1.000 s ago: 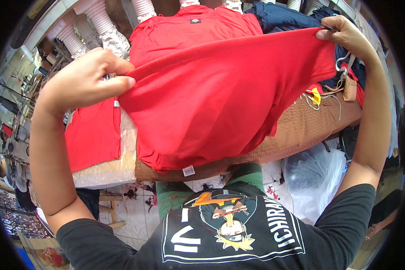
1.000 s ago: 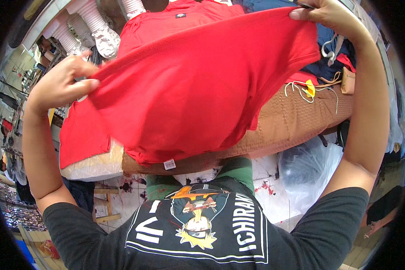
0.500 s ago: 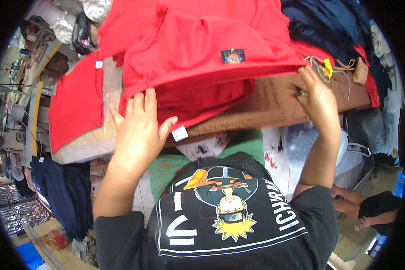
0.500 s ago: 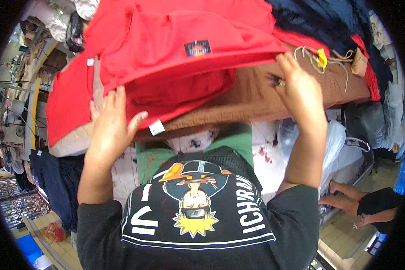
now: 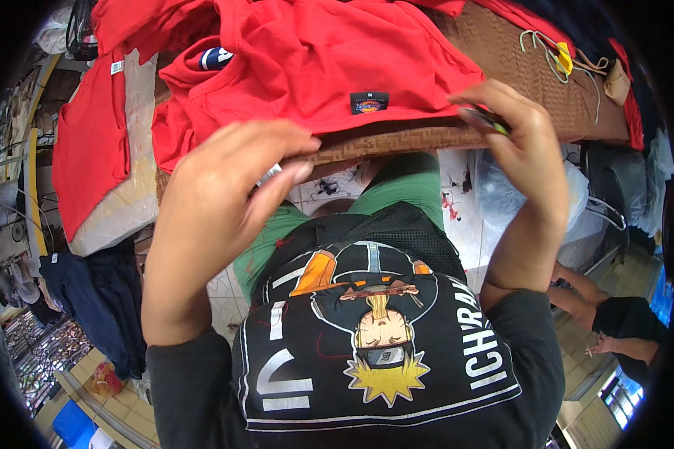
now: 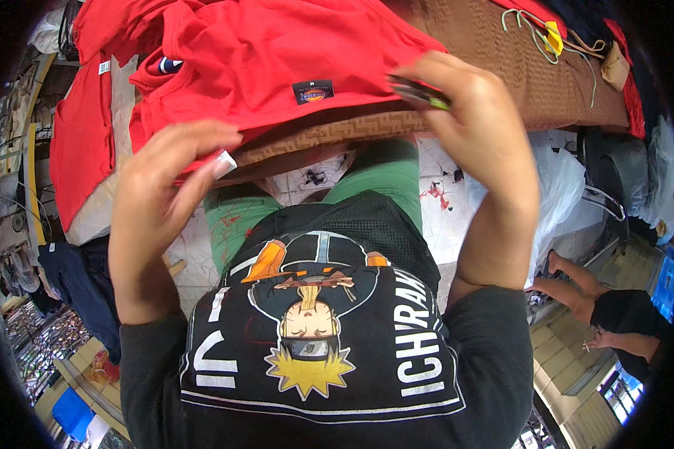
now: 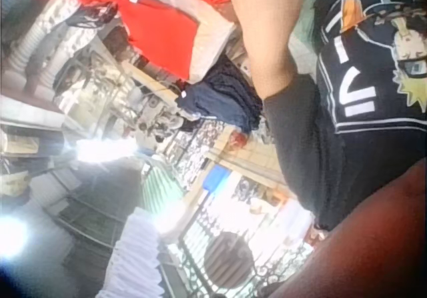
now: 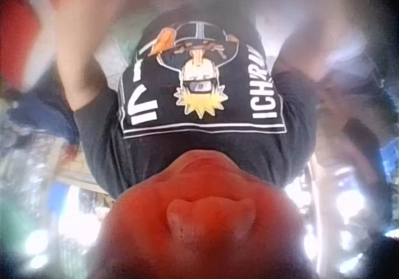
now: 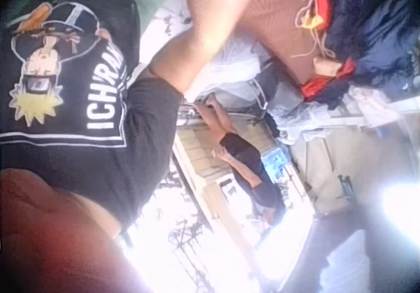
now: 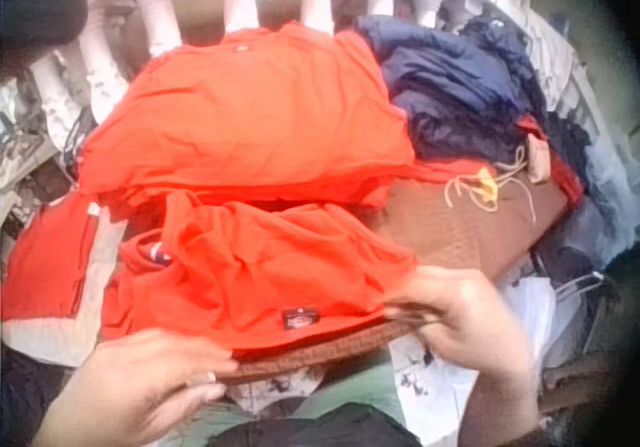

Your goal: The person trims excess threads from red shirts using a small pair of nippers. They inspect the collar and labels, clip the threads, and stack the finished garments.

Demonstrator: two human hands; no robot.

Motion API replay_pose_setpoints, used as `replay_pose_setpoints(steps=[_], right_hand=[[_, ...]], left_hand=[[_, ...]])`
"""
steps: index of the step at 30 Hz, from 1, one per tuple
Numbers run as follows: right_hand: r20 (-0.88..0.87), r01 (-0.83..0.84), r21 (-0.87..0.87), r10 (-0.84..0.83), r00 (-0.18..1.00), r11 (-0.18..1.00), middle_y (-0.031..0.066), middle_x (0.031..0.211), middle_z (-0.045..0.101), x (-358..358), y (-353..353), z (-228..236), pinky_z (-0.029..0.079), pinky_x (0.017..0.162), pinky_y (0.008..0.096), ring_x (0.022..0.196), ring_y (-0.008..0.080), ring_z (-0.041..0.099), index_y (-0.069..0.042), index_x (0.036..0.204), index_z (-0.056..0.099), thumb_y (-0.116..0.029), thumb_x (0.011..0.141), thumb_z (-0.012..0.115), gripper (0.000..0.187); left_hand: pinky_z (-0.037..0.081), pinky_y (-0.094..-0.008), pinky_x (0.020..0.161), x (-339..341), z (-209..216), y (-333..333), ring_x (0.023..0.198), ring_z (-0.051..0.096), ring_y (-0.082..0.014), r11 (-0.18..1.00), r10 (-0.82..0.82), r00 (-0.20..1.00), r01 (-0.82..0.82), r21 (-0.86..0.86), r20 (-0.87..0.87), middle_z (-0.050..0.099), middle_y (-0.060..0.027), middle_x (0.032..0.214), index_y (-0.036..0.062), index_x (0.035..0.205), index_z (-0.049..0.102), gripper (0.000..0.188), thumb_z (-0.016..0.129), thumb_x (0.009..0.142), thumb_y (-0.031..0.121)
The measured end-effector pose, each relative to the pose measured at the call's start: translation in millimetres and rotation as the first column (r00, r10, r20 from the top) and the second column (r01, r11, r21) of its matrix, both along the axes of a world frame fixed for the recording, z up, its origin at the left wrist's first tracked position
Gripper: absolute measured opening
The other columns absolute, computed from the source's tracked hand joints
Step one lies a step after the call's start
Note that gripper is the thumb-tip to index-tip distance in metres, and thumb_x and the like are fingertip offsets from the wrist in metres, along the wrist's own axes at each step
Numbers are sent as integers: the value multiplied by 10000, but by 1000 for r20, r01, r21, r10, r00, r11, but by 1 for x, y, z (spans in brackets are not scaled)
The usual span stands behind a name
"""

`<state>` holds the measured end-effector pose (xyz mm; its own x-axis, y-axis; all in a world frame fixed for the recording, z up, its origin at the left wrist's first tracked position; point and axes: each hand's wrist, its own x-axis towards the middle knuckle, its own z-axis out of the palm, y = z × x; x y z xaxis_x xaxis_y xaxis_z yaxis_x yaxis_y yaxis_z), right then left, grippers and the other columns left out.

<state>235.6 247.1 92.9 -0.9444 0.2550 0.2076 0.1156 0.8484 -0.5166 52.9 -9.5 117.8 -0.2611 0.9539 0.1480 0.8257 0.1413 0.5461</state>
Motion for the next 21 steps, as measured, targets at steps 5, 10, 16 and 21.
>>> replay_pose_setpoints(steps=[5, 10, 16, 21], right_hand=[[-233, 9, -85, -28, 972, 996, 112, 904, 627, -53, -34, -63, 503, 712, 366, 817, 312, 629, -64, 1058, 648, -25, 719, 697, 345], [-302, 67, -273, -152, 941, 960, 107, 855, 649, -58, -29, -69, 504, 711, 324, 797, 261, 651, -25, 905, 659, -15, 777, 702, 135], [-417, 139, -422, -328, 848, 896, 51, 883, 676, -51, -15, -42, 486, 741, 243, 823, 107, 622, -13, 924, 662, 1, 840, 666, 86], [-486, 117, -365, -296, 822, 924, 51, 886, 674, -49, -15, -37, 486, 754, 240, 827, 112, 623, -9, 927, 666, 20, 842, 654, 91]], left_hand=[[466, -303, 917, -33, -28, 23, 1045, 634, -209, 887, 368, 923, -312, 340, -115, 676, -115, 1100, 18, 1118, 656, 228, 612, 906, 89], [484, -388, 872, -82, -58, 2, 985, 631, -315, 862, 498, 859, -474, 180, -124, 656, -180, 1063, 31, 1150, 640, 420, 739, 792, 226], [446, -415, 923, -79, -52, 5, 1028, 611, -296, 887, 423, 805, -462, 7, -417, 672, -118, 1057, 68, 1088, 671, 371, 736, 787, 274], [439, -423, 947, -78, -41, 16, 1060, 603, -283, 891, 433, 732, -436, 127, -526, 684, -79, 1056, 76, 1029, 692, 314, 717, 800, 289]])
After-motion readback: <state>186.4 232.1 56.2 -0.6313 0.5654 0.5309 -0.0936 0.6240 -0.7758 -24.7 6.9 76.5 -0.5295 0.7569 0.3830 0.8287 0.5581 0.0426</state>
